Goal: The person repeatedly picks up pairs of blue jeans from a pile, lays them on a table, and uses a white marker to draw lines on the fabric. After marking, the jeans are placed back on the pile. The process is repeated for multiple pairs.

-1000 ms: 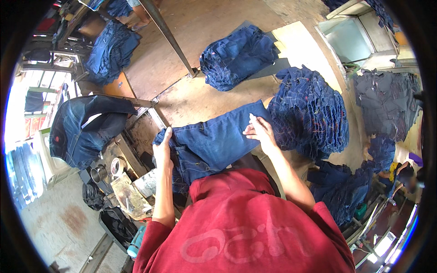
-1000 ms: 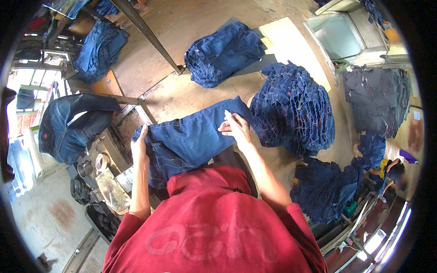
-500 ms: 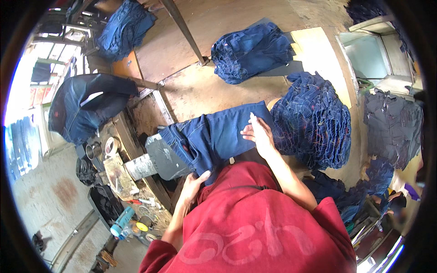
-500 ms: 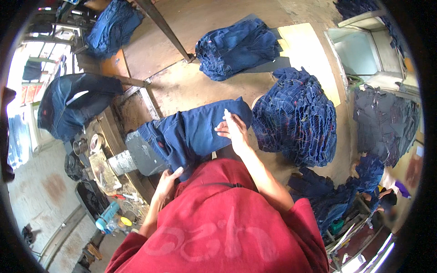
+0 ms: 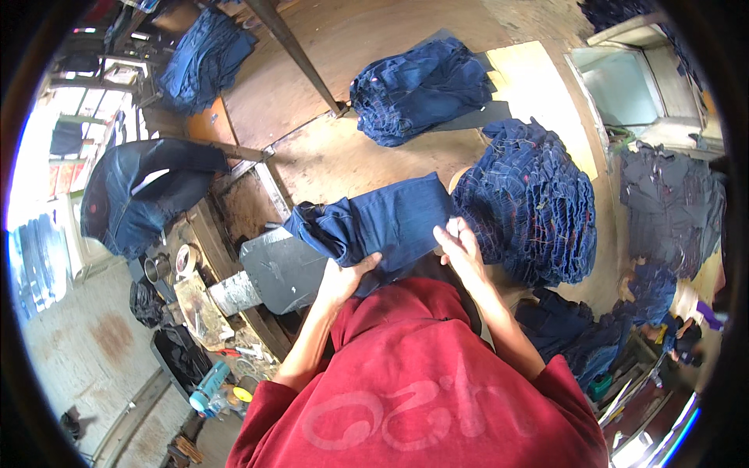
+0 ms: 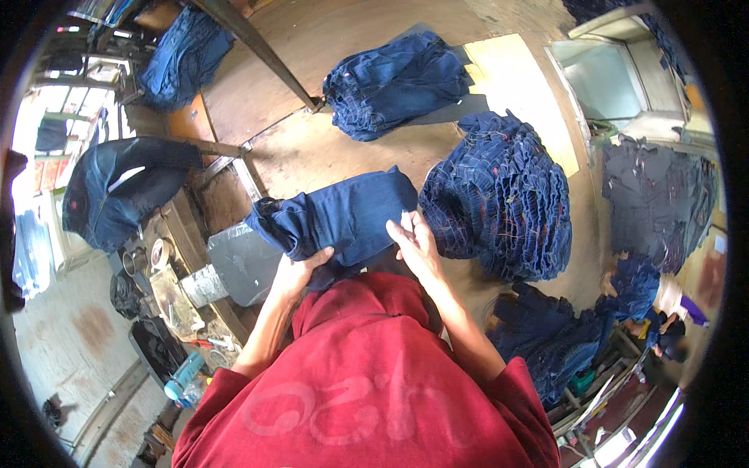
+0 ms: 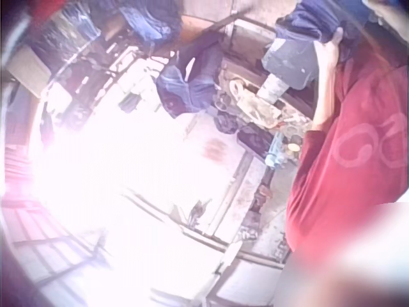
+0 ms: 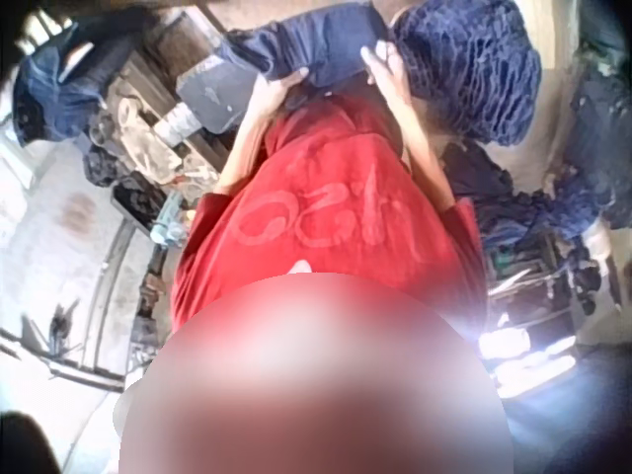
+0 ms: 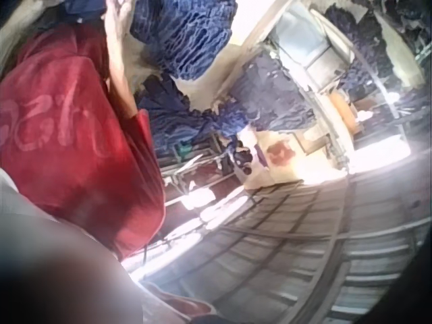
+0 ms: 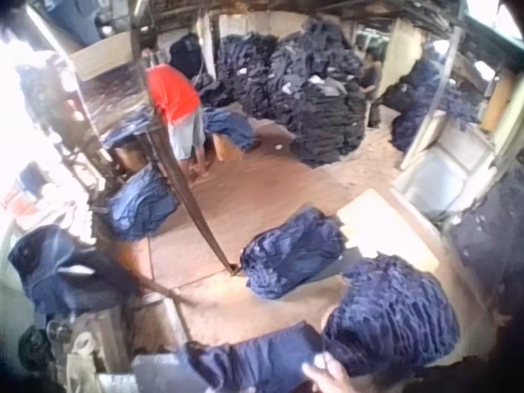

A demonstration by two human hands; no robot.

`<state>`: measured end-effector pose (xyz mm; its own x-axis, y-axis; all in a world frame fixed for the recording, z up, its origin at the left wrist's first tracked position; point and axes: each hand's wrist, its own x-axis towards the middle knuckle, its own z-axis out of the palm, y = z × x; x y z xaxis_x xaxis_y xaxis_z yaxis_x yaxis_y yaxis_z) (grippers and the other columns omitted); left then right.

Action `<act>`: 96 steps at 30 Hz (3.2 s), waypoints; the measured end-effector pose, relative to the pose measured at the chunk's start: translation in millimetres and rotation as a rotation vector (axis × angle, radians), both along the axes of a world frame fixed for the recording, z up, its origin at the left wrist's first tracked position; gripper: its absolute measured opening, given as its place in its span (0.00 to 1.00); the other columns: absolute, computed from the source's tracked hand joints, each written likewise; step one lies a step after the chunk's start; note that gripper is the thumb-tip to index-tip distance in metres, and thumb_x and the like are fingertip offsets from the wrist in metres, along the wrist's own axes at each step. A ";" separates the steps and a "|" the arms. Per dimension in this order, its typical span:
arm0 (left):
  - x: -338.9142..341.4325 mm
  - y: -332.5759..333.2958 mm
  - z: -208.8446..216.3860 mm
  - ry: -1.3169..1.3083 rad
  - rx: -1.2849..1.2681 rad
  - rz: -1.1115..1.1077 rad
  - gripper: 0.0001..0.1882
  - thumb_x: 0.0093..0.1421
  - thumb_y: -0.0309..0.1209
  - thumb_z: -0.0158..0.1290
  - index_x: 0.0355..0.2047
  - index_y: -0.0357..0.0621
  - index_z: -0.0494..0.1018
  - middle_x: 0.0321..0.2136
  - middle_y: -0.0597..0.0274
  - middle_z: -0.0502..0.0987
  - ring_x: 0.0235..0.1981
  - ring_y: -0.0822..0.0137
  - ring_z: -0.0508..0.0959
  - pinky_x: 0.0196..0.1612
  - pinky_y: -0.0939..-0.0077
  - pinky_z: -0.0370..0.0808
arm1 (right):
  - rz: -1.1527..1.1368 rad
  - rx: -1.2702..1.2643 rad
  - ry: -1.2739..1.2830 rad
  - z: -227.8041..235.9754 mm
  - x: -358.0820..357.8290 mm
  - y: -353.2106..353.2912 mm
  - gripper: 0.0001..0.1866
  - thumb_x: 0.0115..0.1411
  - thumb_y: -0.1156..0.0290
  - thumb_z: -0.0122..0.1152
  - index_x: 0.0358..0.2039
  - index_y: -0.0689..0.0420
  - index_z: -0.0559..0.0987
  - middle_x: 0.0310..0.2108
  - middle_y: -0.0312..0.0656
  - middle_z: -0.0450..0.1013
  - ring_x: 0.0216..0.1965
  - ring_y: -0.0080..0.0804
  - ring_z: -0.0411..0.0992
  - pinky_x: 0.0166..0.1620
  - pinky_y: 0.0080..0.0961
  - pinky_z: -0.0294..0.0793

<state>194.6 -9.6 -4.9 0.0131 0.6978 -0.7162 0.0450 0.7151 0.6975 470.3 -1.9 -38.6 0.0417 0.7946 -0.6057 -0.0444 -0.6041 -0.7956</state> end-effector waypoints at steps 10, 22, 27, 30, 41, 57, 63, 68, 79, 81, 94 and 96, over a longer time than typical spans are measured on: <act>28.7 8.6 -32.6 -0.516 -0.428 0.290 0.17 0.72 0.33 0.59 0.55 0.34 0.81 0.49 0.54 0.88 0.45 0.59 0.87 0.52 0.63 0.84 | 0.213 -0.170 -0.496 -18.8 -37.8 -0.6 0.39 0.61 0.28 0.68 0.25 0.60 0.89 0.21 0.48 0.81 0.26 0.39 0.83 0.35 0.41 0.77; 47.3 7.0 -21.5 -0.360 -0.243 0.390 0.17 0.65 0.25 0.63 0.53 0.34 0.79 0.45 0.52 0.87 0.42 0.58 0.87 0.49 0.61 0.86 | 0.177 0.246 -0.587 -2.6 -42.1 -16.4 0.24 0.70 0.58 0.68 0.20 0.60 0.75 0.18 0.50 0.74 0.19 0.46 0.73 0.28 0.43 0.69; 57.1 14.8 -31.1 -0.276 -0.209 0.292 0.11 0.65 0.25 0.62 0.47 0.36 0.81 0.39 0.55 0.88 0.36 0.60 0.86 0.45 0.63 0.85 | 0.230 0.213 -0.586 -1.6 -37.8 -13.2 0.23 0.70 0.57 0.68 0.21 0.58 0.77 0.18 0.49 0.75 0.20 0.51 0.76 0.27 0.43 0.71; 52.1 4.6 -28.1 -0.303 -0.141 0.314 0.10 0.65 0.24 0.59 0.47 0.36 0.80 0.40 0.53 0.88 0.38 0.59 0.87 0.48 0.62 0.85 | 0.244 0.231 -0.545 -6.0 -32.5 -13.5 0.23 0.71 0.59 0.68 0.22 0.61 0.77 0.18 0.48 0.74 0.19 0.39 0.72 0.27 0.39 0.68; 59.3 18.5 -29.3 -0.135 -0.249 0.200 0.09 0.63 0.27 0.63 0.42 0.35 0.82 0.35 0.56 0.87 0.34 0.63 0.84 0.45 0.68 0.82 | 0.221 0.279 -0.505 -9.8 -32.8 -15.2 0.22 0.71 0.61 0.68 0.22 0.60 0.77 0.17 0.47 0.73 0.17 0.34 0.70 0.25 0.39 0.66; 59.6 20.2 -31.4 -0.070 -0.170 0.172 0.11 0.62 0.28 0.66 0.43 0.38 0.81 0.37 0.58 0.86 0.38 0.64 0.83 0.48 0.67 0.81 | 0.276 0.268 -0.546 -8.2 -29.6 -15.7 0.20 0.68 0.62 0.71 0.23 0.60 0.77 0.20 0.52 0.75 0.19 0.46 0.73 0.27 0.42 0.69; 64.0 21.1 -28.4 0.010 -0.093 0.200 0.20 0.62 0.33 0.69 0.52 0.36 0.81 0.44 0.60 0.86 0.41 0.64 0.84 0.49 0.66 0.81 | 0.232 0.281 -0.574 -8.2 -35.4 -17.5 0.19 0.67 0.62 0.71 0.23 0.60 0.78 0.21 0.53 0.76 0.21 0.49 0.77 0.28 0.43 0.71; 55.2 18.3 -39.6 -0.084 -0.147 0.163 0.16 0.62 0.29 0.64 0.49 0.35 0.84 0.43 0.58 0.88 0.45 0.63 0.83 0.51 0.67 0.80 | 0.304 0.252 -0.542 -7.5 -30.9 -14.1 0.17 0.68 0.61 0.69 0.28 0.60 0.79 0.25 0.52 0.80 0.26 0.54 0.81 0.32 0.46 0.76; 0.5 16.2 -37.3 -0.352 0.062 -0.275 0.17 0.61 0.32 0.66 0.50 0.42 0.89 0.46 0.64 0.88 0.48 0.66 0.81 0.57 0.68 0.77 | 0.558 0.326 -0.945 67.3 -56.1 -7.8 0.09 0.75 0.63 0.57 0.49 0.53 0.74 0.26 0.52 0.83 0.27 0.57 0.83 0.30 0.53 0.81; 0.2 15.3 -40.8 -0.350 0.052 -0.239 0.17 0.60 0.31 0.67 0.49 0.40 0.89 0.46 0.63 0.87 0.47 0.65 0.82 0.56 0.67 0.78 | 0.627 0.335 -1.071 74.7 -70.6 -7.6 0.09 0.74 0.63 0.56 0.47 0.53 0.76 0.25 0.54 0.83 0.26 0.56 0.84 0.29 0.55 0.81; -9.6 17.9 -61.7 -0.355 0.017 -0.253 0.24 0.59 0.27 0.70 0.56 0.35 0.81 0.49 0.56 0.85 0.47 0.60 0.84 0.56 0.63 0.82 | 0.527 0.406 -1.280 71.2 -105.3 -21.1 0.11 0.72 0.63 0.61 0.51 0.51 0.79 0.20 0.50 0.80 0.19 0.53 0.80 0.23 0.53 0.78; -7.4 18.8 -61.3 -0.386 0.065 -0.239 0.25 0.59 0.28 0.70 0.56 0.35 0.81 0.50 0.56 0.85 0.47 0.60 0.84 0.56 0.63 0.82 | 0.569 0.434 -1.146 69.2 -105.3 -21.3 0.10 0.73 0.62 0.60 0.51 0.49 0.79 0.22 0.48 0.81 0.22 0.53 0.82 0.26 0.55 0.79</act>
